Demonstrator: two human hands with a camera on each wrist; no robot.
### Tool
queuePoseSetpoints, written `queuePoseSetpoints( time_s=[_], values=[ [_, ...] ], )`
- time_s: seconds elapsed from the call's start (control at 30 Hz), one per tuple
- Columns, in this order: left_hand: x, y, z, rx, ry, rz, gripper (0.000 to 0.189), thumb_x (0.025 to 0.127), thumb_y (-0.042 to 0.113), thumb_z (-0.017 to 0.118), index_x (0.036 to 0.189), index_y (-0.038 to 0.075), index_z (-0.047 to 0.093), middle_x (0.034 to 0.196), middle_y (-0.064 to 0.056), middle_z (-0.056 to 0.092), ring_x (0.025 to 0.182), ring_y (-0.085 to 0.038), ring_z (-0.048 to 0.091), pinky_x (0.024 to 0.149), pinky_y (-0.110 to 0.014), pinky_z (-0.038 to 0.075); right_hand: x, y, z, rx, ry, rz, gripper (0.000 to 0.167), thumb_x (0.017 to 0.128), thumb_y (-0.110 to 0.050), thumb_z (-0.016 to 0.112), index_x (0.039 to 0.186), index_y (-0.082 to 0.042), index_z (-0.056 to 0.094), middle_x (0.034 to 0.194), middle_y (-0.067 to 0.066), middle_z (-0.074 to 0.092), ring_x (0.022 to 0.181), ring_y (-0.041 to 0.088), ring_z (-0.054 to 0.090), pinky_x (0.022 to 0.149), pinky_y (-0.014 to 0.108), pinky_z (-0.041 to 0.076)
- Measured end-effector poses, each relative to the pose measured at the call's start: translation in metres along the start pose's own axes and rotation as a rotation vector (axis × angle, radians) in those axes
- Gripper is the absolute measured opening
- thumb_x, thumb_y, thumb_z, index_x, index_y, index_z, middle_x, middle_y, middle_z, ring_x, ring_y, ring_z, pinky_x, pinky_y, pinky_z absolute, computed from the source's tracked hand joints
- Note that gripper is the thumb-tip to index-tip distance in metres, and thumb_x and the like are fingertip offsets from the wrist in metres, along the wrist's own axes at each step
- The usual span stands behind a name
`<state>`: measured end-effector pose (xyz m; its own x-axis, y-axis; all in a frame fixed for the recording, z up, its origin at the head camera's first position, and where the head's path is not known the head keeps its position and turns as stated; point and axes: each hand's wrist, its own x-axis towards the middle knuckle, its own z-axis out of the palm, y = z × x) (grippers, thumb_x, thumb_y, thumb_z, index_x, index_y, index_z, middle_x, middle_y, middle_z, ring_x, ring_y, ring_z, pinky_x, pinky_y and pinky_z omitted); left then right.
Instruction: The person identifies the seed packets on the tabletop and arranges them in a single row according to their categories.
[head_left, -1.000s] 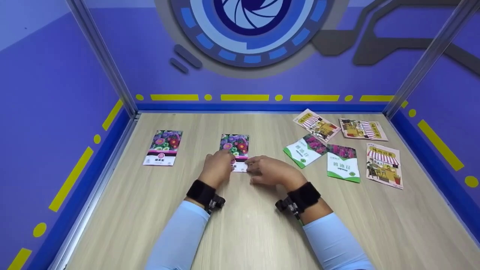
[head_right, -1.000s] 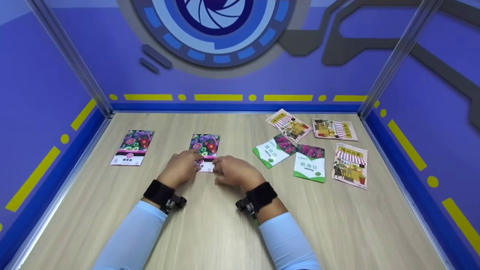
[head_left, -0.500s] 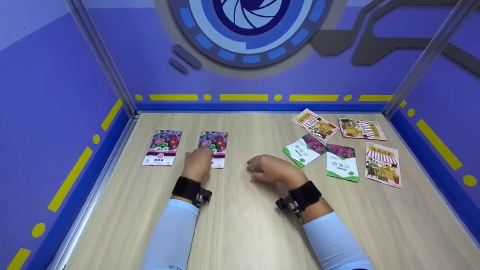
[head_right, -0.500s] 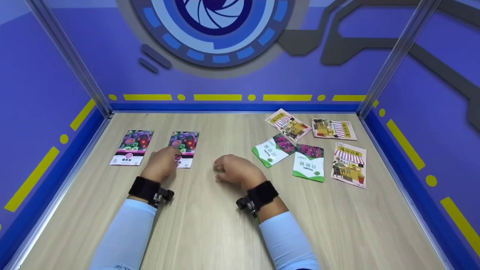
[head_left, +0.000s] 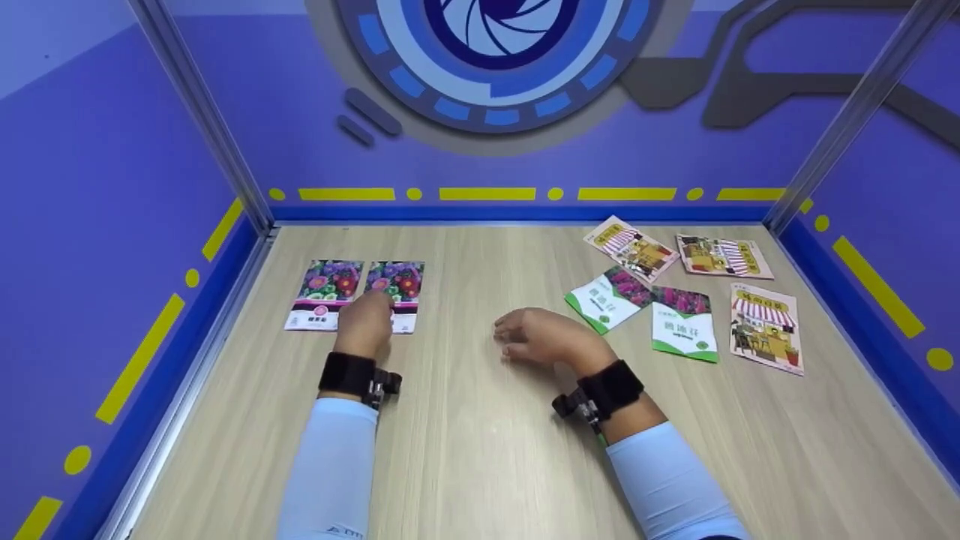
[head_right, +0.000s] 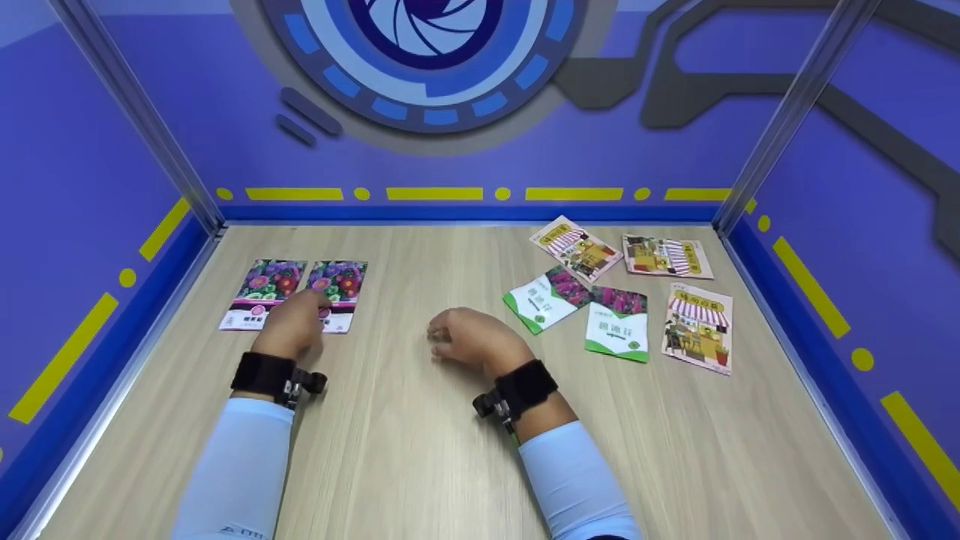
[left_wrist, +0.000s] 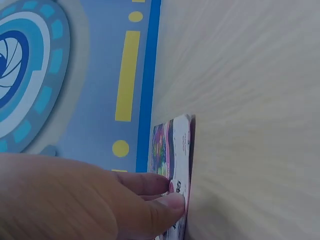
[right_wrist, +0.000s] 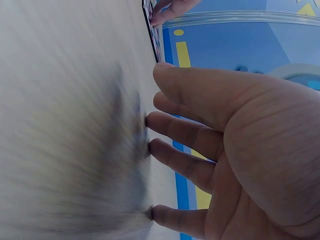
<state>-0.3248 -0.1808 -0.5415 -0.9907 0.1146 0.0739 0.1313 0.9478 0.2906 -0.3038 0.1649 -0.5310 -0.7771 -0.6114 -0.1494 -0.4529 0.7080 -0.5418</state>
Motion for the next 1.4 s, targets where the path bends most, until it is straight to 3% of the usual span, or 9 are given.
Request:
queuePoseSetpoints(
  time_s=[0.53, 0.7, 0.8, 0.93, 1.1, 1.23, 1.4],
  values=[
    [-0.003, -0.007, -0.005, 0.011, 0.030, -0.012, 0.017, 0.095, -0.004, 0.065, 0.100, 0.003, 0.080, 0.097, -0.019, 0.082, 0.092, -0.042, 0.078, 0.080, -0.060, 0.060, -0.001, 0.002, -0.002, 0.006, 0.008, 0.006, 0.042, 0.105, -0.028, 0.076, 0.144, -0.012, 0.074, 0.153, 0.007, 0.070, 0.148, 0.028, 0.063, 0.126, 0.049, 0.049],
    [-0.004, -0.006, -0.009, -0.005, 0.039, -0.004, 0.021, 0.097, -0.004, 0.059, 0.101, 0.001, 0.079, 0.102, -0.022, 0.081, 0.097, -0.045, 0.078, 0.083, -0.063, 0.060, -0.001, 0.005, -0.004, 0.012, 0.053, 0.023, 0.040, 0.105, -0.028, 0.076, 0.141, -0.011, 0.075, 0.144, 0.006, 0.076, 0.132, 0.024, 0.071, 0.116, 0.048, 0.057],
    [-0.002, -0.004, -0.012, -0.025, 0.042, -0.024, 0.028, 0.098, -0.004, 0.056, 0.111, 0.001, 0.080, 0.111, -0.023, 0.080, 0.101, -0.047, 0.077, 0.087, -0.064, 0.060, -0.003, 0.009, -0.009, 0.008, 0.105, 0.038, 0.039, 0.105, -0.025, 0.073, 0.141, -0.009, 0.075, 0.140, 0.009, 0.077, 0.123, 0.025, 0.072, 0.109, 0.049, 0.059],
    [0.000, 0.000, -0.015, -0.040, 0.036, -0.036, 0.039, 0.099, -0.002, 0.056, 0.130, 0.002, 0.078, 0.127, -0.023, 0.079, 0.112, -0.047, 0.077, 0.093, -0.063, 0.061, -0.010, 0.017, -0.021, -0.028, 0.220, 0.106, 0.039, 0.105, -0.025, 0.071, 0.139, -0.006, 0.074, 0.142, 0.016, 0.074, 0.133, 0.035, 0.070, 0.116, 0.054, 0.055],
    [0.003, 0.008, -0.018, -0.063, 0.017, -0.030, 0.037, 0.102, 0.011, 0.070, 0.138, 0.004, 0.075, 0.136, -0.023, 0.075, 0.125, -0.046, 0.072, 0.102, -0.063, 0.059, -0.024, 0.034, -0.037, -0.104, 0.338, 0.265, 0.045, 0.102, -0.030, 0.076, 0.140, -0.006, 0.073, 0.152, 0.021, 0.066, 0.145, 0.044, 0.061, 0.122, 0.059, 0.049],
    [0.006, 0.015, -0.018, -0.066, 0.004, -0.039, 0.042, 0.104, 0.020, 0.072, 0.143, 0.005, 0.072, 0.140, -0.024, 0.073, 0.129, -0.046, 0.070, 0.108, -0.066, 0.055, -0.033, 0.049, -0.047, -0.092, 0.344, 0.381, 0.049, 0.102, -0.032, 0.078, 0.143, -0.006, 0.072, 0.154, 0.022, 0.063, 0.144, 0.046, 0.060, 0.122, 0.061, 0.048],
    [0.007, 0.020, -0.016, -0.055, -0.001, -0.007, 0.043, 0.103, 0.026, 0.074, 0.141, 0.005, 0.073, 0.141, -0.024, 0.072, 0.131, -0.048, 0.069, 0.109, -0.071, 0.053, -0.040, 0.065, -0.054, -0.062, 0.327, 0.432, 0.053, 0.104, -0.033, 0.075, 0.146, -0.001, 0.068, 0.152, 0.026, 0.064, 0.142, 0.046, 0.061, 0.121, 0.062, 0.048]
  ],
)
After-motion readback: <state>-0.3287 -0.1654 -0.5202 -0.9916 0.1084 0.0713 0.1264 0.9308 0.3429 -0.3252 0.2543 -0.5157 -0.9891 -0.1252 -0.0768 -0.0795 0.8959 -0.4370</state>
